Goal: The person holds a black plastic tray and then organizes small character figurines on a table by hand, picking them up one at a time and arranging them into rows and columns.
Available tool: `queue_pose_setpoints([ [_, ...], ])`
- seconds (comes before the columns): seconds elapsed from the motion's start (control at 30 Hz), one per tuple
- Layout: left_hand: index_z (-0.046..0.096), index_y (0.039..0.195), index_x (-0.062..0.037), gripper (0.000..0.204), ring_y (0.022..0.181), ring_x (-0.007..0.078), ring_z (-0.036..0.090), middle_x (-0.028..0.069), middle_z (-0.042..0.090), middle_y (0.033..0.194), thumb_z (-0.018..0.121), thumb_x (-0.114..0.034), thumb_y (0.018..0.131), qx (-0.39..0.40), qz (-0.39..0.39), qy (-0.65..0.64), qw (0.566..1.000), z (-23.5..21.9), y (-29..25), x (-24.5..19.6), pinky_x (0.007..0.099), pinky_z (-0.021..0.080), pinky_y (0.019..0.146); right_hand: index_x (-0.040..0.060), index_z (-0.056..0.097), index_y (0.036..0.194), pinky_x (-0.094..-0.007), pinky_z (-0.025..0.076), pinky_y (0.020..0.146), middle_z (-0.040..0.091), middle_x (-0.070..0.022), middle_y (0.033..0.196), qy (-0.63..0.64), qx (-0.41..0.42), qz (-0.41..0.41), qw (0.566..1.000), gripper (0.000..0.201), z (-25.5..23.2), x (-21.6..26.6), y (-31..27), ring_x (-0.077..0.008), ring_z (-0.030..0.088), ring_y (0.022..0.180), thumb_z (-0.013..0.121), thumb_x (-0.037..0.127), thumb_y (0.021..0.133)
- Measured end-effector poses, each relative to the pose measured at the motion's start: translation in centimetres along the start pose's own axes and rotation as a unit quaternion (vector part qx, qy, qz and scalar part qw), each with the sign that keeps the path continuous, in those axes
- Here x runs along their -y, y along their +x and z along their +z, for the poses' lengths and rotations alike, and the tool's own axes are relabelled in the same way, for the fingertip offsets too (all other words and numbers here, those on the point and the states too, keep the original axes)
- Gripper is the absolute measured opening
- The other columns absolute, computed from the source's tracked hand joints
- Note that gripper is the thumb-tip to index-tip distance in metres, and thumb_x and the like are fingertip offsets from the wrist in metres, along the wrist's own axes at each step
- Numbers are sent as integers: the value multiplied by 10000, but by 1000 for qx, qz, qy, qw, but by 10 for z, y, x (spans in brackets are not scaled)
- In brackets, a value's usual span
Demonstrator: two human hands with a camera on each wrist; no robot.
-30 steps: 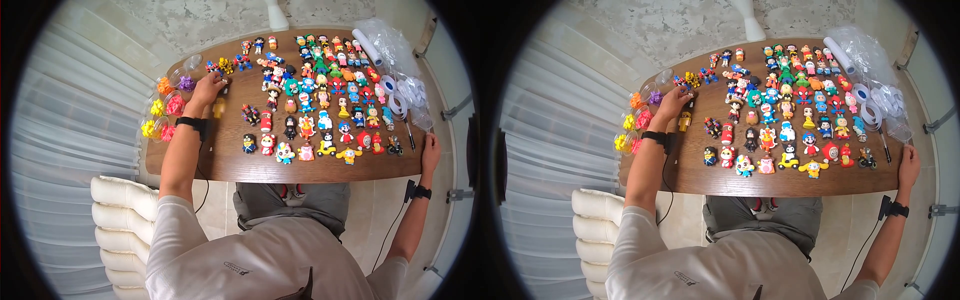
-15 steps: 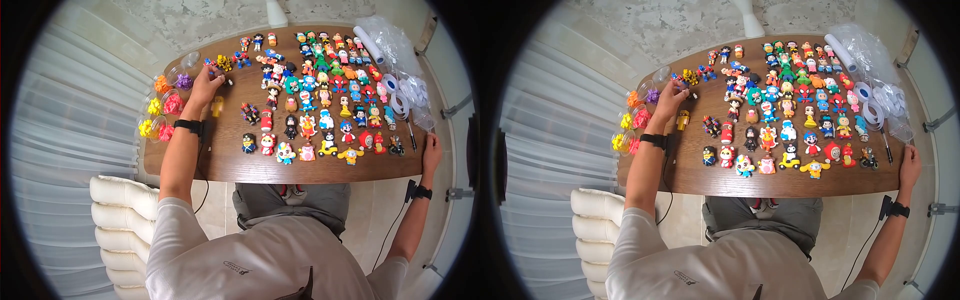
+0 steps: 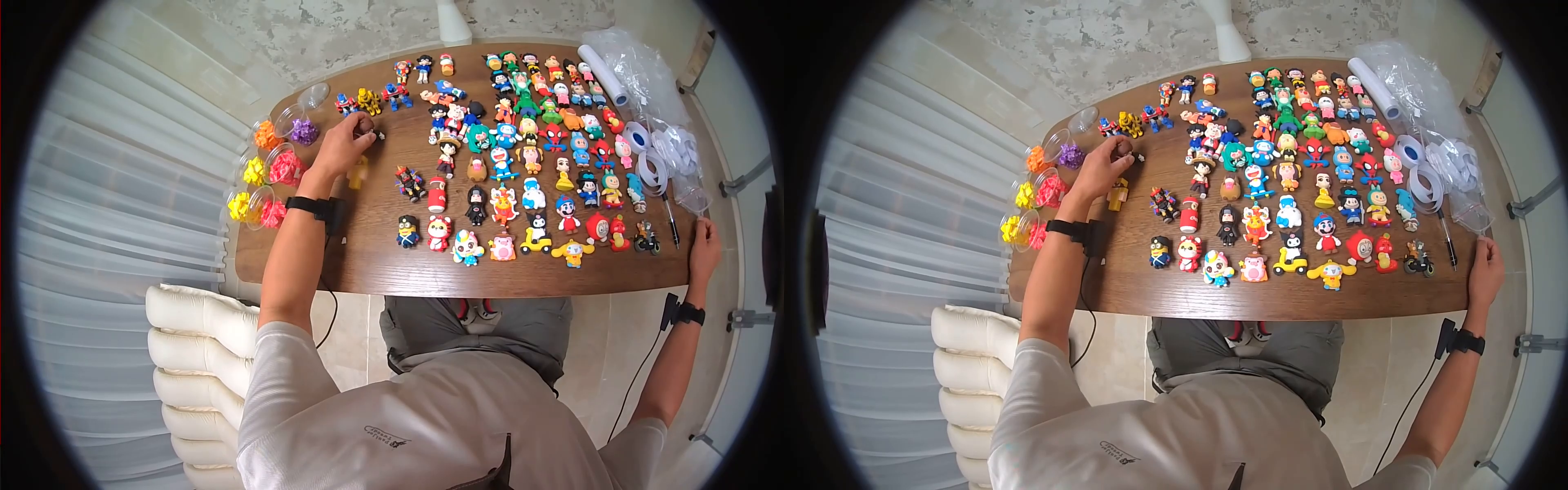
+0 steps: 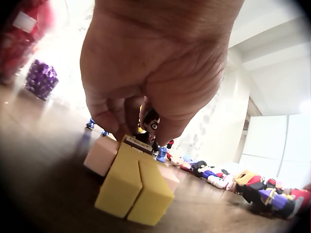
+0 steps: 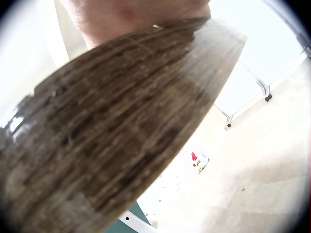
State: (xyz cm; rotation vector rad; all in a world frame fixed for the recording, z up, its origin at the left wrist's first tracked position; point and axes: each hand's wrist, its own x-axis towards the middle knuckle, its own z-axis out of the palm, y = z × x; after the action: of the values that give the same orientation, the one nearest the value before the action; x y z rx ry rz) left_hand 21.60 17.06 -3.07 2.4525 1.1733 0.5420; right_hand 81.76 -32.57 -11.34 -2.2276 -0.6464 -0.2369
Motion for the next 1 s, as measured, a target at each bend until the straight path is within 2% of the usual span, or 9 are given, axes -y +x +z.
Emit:
queue_pose_setpoints([
  [0.2,626,1224,-49,381,979,286,697,148,723,1033,690,-291,936,7,-16,1,1000,-5,1,-4,393,529,871,39,700,1090,-306,483,798,668,-56,846,7,2,2,1000,380,0,1,0,-133,593,803,602,390,983],
  [0.4,653,1207,-50,365,1001,273,702,156,731,1060,677,-307,948,-19,-7,-19,1000,-1,2,8,379,527,878,45,700,1098,-305,481,798,655,-51,841,-3,-1,9,1000,375,-1,4,-2,-132,584,803,603,389,986],
  [0.5,676,1161,-40,344,948,265,702,154,732,1020,665,-314,955,-22,1,-49,999,-1,3,11,381,528,851,48,700,1104,-303,481,801,650,-45,841,-1,-3,-5,1000,372,0,2,-1,-131,583,805,601,387,989],
  [0.6,699,1106,-26,348,883,262,692,152,727,968,639,-341,968,10,-66,-63,996,-5,5,8,386,525,811,49,699,1106,-300,480,800,647,-40,841,0,-1,3,1000,374,0,3,-1,-130,580,805,601,390,990],
  [0.7,706,1082,-16,377,857,257,676,147,718,939,606,-365,981,52,-50,-75,995,-9,4,5,385,519,783,47,699,1106,-298,479,803,649,-38,844,-1,-8,4,1000,376,0,4,-3,-130,579,806,602,392,990],
  [0.8,710,1086,-18,392,916,295,671,158,717,976,575,-375,997,94,-2,-15,995,-13,-5,-11,397,516,826,46,699,1106,-296,479,809,650,-38,845,5,-2,5,1000,377,0,3,-2,-127,580,811,602,391,989],
  [0.9,702,1103,-22,411,1026,308,649,140,713,1020,556,-399,1027,131,50,36,989,-9,-4,-10,399,496,897,44,698,1102,-297,479,809,649,-39,844,2,1,1,1000,374,0,1,-1,-125,578,810,603,387,988],
  [1.0,694,1170,-29,442,1132,326,612,159,684,1144,557,-423,1024,157,74,53,983,-6,-3,-14,400,485,957,39,697,1096,-300,478,797,640,-38,835,11,-8,-1,1000,367,2,0,-1,-125,569,801,601,378,989],
])
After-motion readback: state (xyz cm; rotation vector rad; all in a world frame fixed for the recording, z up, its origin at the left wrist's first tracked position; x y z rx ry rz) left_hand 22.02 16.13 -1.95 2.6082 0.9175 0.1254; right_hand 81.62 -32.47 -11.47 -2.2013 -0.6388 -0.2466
